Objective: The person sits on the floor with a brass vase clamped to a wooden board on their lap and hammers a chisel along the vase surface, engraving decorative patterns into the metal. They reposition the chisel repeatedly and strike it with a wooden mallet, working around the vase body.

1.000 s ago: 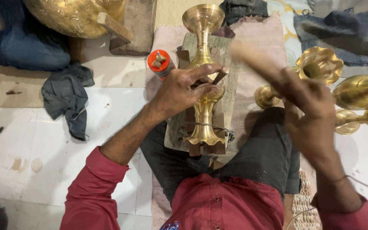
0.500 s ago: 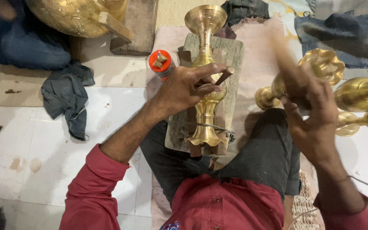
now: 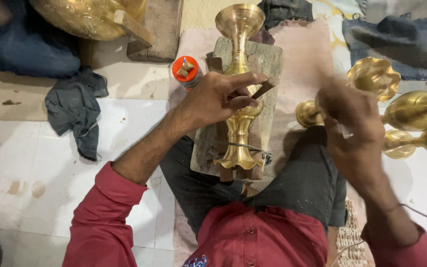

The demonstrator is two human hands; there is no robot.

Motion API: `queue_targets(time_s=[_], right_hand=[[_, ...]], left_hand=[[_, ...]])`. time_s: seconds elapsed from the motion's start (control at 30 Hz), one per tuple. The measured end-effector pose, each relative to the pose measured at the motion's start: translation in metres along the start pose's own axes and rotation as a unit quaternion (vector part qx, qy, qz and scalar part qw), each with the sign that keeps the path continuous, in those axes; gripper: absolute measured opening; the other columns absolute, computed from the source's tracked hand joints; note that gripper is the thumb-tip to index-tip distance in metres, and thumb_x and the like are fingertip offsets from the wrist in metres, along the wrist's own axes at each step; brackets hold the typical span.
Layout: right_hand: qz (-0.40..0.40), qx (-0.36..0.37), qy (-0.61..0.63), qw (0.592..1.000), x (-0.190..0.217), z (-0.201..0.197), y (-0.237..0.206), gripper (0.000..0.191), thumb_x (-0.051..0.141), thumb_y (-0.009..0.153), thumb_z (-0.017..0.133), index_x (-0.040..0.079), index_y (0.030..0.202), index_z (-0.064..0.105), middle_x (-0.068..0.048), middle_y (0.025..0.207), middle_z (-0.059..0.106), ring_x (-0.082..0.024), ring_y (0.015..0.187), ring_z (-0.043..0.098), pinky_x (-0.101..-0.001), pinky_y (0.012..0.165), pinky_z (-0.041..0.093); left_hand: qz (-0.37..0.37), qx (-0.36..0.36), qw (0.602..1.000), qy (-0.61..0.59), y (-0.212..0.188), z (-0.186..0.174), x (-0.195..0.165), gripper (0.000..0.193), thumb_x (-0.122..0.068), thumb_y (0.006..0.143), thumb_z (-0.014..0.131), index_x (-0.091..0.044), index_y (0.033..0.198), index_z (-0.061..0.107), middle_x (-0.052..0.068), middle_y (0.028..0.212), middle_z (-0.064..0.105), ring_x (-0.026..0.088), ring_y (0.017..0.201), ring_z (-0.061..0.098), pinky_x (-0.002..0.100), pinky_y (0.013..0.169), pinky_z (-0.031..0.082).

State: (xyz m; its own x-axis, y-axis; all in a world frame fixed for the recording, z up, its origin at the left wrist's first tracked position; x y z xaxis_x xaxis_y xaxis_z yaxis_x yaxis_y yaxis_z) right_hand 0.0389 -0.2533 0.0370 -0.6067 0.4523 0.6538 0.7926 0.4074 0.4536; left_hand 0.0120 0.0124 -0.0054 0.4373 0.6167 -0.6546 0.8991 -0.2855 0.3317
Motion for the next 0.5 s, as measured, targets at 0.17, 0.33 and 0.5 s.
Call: queue_targets(time_s=[0.17, 0.33, 0.5], right_hand=[[0.052, 0.006, 0.243, 0.969, 0.0, 0.002, 0.004, 0.061, 0.006, 0.1, 0.062, 0.022, 0.153, 0.038, -0.004, 0.125, 0.061, -0.016, 0.11, 0.063, -0.0335, 0.093, 0.056], [-0.047, 0.009, -0.013, 0.999, 0.003, 0.0, 0.001, 0.063, -0.001, 0.1, 0.069, 0.018, 0.155, 0.045, -0.012, 0.126, 0.06, -0.023, 0.11, 0.064, -0.0348, 0.089, 0.057], [-0.142, 0.009, -0.2, 0.969, 0.005, 0.002, -0.001, 0.061, -0.004, 0.087, 0.072, 0.01, 0.143, 0.052, -0.013, 0.118, 0.059, -0.028, 0.097, 0.068, -0.0374, 0.082, 0.06]], left_hand=[[0.024, 0.009, 1.0, 0.001, 0.005, -0.001, -0.004, 0.049, -0.025, 0.098, 0.077, -0.025, 0.143, 0.057, 0.002, 0.095, 0.082, 0.011, 0.077, 0.079, 0.029, 0.068, 0.068], [0.034, 0.019, 0.999, -0.007, 0.009, -0.005, -0.007, 0.05, -0.021, 0.097, 0.075, -0.019, 0.144, 0.058, 0.004, 0.097, 0.082, 0.013, 0.077, 0.08, 0.03, 0.071, 0.068], [0.024, 0.042, 0.998, -0.026, 0.012, -0.006, -0.008, 0.047, -0.018, 0.098, 0.075, -0.017, 0.142, 0.059, 0.006, 0.097, 0.081, 0.014, 0.078, 0.081, 0.03, 0.071, 0.068]])
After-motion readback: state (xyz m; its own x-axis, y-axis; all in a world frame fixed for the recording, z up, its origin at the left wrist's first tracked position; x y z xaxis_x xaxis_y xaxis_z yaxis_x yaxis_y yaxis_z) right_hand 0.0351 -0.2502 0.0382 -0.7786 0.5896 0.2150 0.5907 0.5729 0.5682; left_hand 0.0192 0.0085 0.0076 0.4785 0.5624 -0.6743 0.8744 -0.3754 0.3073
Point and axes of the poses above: each hand's wrist, its own y-axis towards the middle knuckle, its own z-axis out of the palm, x = y × z, the point moved 5 cm from there along y, towards the middle knuckle
